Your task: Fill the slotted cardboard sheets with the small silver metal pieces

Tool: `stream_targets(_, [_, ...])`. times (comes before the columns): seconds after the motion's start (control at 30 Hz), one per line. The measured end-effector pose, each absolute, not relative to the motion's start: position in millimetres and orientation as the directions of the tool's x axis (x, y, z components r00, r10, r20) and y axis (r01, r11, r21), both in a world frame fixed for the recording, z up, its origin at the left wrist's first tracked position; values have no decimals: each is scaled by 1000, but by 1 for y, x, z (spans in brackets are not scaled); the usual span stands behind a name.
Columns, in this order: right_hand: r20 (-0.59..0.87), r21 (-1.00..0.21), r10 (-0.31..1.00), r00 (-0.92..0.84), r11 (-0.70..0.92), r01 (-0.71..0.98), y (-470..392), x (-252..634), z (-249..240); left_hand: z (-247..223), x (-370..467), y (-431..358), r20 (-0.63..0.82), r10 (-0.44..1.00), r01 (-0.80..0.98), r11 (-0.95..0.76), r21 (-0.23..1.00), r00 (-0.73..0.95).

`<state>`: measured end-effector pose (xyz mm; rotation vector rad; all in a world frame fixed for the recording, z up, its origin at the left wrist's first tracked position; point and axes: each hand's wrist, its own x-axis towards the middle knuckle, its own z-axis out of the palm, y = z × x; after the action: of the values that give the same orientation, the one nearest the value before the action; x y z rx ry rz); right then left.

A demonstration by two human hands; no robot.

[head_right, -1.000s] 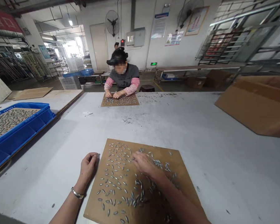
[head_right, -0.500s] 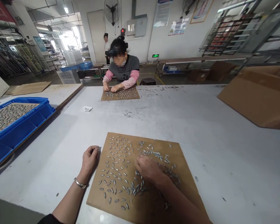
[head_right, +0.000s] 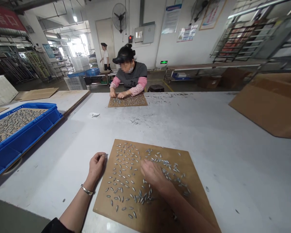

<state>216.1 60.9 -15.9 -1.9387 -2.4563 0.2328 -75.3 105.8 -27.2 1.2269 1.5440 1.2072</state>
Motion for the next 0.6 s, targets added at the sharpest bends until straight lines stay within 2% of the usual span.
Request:
stream_targets(0.2, [-4, -62, 946, -325, 324, 944, 77, 198, -19, -23, -75, 103, -33, 979, 187, 71, 980, -201])
stream_targets(0.3, [10, -151, 935, -355, 353, 924, 75, 209, -23, -22, -75, 103, -30, 982, 192, 67, 979, -188])
stream_targets(0.43, [63, -320, 975, -214, 223, 921, 67, 247, -18, -22, -75, 104, -26, 983, 211, 65, 975, -181])
stream_targets(0.5, [59, -326, 986, -154, 165, 931, 61, 263, -13, -23, -75, 105, -24, 983, 221, 64, 973, -182])
stream_targets(0.6, [-24, -272, 983, -180, 167, 948, 54, 271, -8, -23, -75, 106, -21, 983, 235, 64, 970, -184])
